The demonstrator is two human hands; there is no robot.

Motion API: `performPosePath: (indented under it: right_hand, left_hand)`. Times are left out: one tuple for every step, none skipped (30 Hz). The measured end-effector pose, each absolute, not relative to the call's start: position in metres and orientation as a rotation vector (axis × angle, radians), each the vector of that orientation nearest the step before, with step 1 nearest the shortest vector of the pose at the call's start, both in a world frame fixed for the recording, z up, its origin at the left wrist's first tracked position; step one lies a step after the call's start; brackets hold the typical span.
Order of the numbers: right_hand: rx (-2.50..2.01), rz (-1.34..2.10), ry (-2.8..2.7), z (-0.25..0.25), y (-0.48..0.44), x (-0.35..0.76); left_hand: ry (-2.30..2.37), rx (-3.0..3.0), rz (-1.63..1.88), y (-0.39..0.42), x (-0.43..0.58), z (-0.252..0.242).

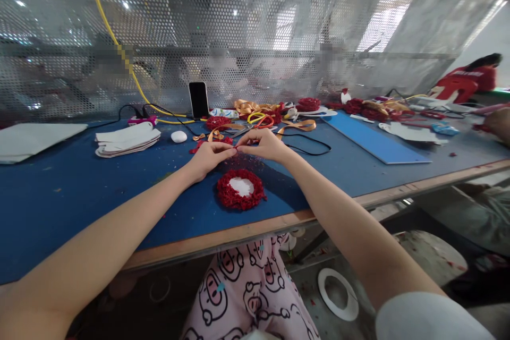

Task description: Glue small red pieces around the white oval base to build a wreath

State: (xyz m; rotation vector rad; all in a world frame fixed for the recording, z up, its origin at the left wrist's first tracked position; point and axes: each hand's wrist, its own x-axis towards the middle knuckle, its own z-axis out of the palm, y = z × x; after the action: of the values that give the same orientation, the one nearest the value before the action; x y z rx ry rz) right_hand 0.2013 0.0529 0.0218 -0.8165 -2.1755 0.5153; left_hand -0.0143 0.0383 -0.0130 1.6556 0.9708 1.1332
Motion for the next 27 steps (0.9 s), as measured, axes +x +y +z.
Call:
performPosePath:
  right_hand:
    - [-0.803, 0.540, -2.185, 0.022, 0.053, 0.202]
    - [-0.786, 0.574, -2.195, 0.023, 0.053, 0.202]
    - [-0.764, 0.617, -2.208, 0.023, 0.052, 0.202]
    - [-0.735, 0.665, -2.227, 0.024, 0.051, 0.201]
    - [-0.702, 0.714, -2.249, 0.024, 0.050, 0.201]
    - [-0.668, 0.760, -2.271, 0.025, 0.049, 0.201]
    - [-0.639, 0.794, -2.292, 0.025, 0.048, 0.200]
    - [-0.616, 0.814, -2.311, 0.025, 0.047, 0.200]
    - [-0.605, 0.820, -2.324, 0.025, 0.047, 0.200]
    - [-0.607, 0.814, -2.333, 0.025, 0.047, 0.200]
    - [-0.615, 0.803, -2.337, 0.025, 0.047, 0.200]
    - [-0.627, 0.791, -2.337, 0.025, 0.048, 0.201]
    - [-0.637, 0.781, -2.335, 0.025, 0.049, 0.201]
    - [-0.643, 0.775, -2.332, 0.025, 0.049, 0.202]
    - [-0.646, 0.770, -2.330, 0.025, 0.050, 0.202]
    - [-0.648, 0.765, -2.327, 0.025, 0.051, 0.202]
    - [-0.651, 0.760, -2.325, 0.025, 0.051, 0.203]
    - [-0.658, 0.756, -2.325, 0.025, 0.052, 0.203]
    - [-0.670, 0.753, -2.322, 0.025, 0.052, 0.203]
    - [-0.684, 0.754, -2.315, 0.025, 0.052, 0.203]
    - [-0.696, 0.757, -2.304, 0.025, 0.052, 0.203]
    - [-0.705, 0.763, -2.289, 0.024, 0.053, 0.203]
    - [-0.708, 0.770, -2.274, 0.024, 0.053, 0.202]
    - [-0.709, 0.777, -2.262, 0.024, 0.053, 0.202]
    - [-0.709, 0.783, -2.256, 0.023, 0.054, 0.202]
    - [-0.710, 0.787, -2.256, 0.023, 0.054, 0.202]
    - [-0.711, 0.787, -2.258, 0.022, 0.054, 0.202]
  left_hand:
    - [0.961, 1.660, 1.119, 0.039, -0.015, -0.013]
    - [0.950, 1.663, 1.105, 0.039, -0.016, -0.013]
    - [0.940, 1.668, 1.091, 0.039, -0.017, -0.012]
    - [0.931, 1.675, 1.076, 0.039, -0.018, -0.011]
    - [0.925, 1.684, 1.062, 0.039, -0.018, -0.011]
    - [0.923, 1.694, 1.047, 0.039, -0.019, -0.010]
    - [0.923, 1.704, 1.031, 0.038, -0.019, -0.009]
    - [0.923, 1.712, 1.017, 0.038, -0.019, -0.008]
    - [0.918, 1.719, 1.001, 0.037, -0.019, -0.007]
    - [0.909, 1.723, 0.987, 0.037, -0.019, -0.006]
    - [0.899, 1.726, 0.976, 0.036, -0.019, -0.006]
    - [0.889, 1.728, 0.965, 0.036, -0.019, -0.005]
    - [0.884, 1.732, 0.955, 0.035, -0.019, -0.005]
    - [0.883, 1.737, 0.947, 0.035, -0.019, -0.004]
    - [0.885, 1.742, 0.940, 0.034, -0.019, -0.004]
    - [0.885, 1.747, 0.936, 0.034, -0.019, -0.003]
    - [0.883, 1.750, 0.933, 0.033, -0.019, -0.003]
    - [0.876, 1.751, 0.932, 0.033, -0.019, -0.002]
    - [0.866, 1.745, 0.934, 0.033, -0.019, -0.002]
    - [0.853, 1.733, 0.939, 0.033, -0.018, -0.002]
    - [0.841, 1.711, 0.945, 0.033, -0.018, -0.001]
    - [0.828, 1.681, 0.951, 0.034, -0.018, -0.001]
    - [0.816, 1.645, 0.958, 0.034, -0.017, -0.001]
    - [0.805, 1.609, 0.964, 0.035, -0.017, -0.001]
    - [0.797, 1.574, 0.969, 0.036, -0.017, -0.002]
    - [0.794, 1.546, 0.975, 0.037, -0.017, -0.002]
    - [0.797, 1.526, 0.980, 0.038, -0.017, -0.002]
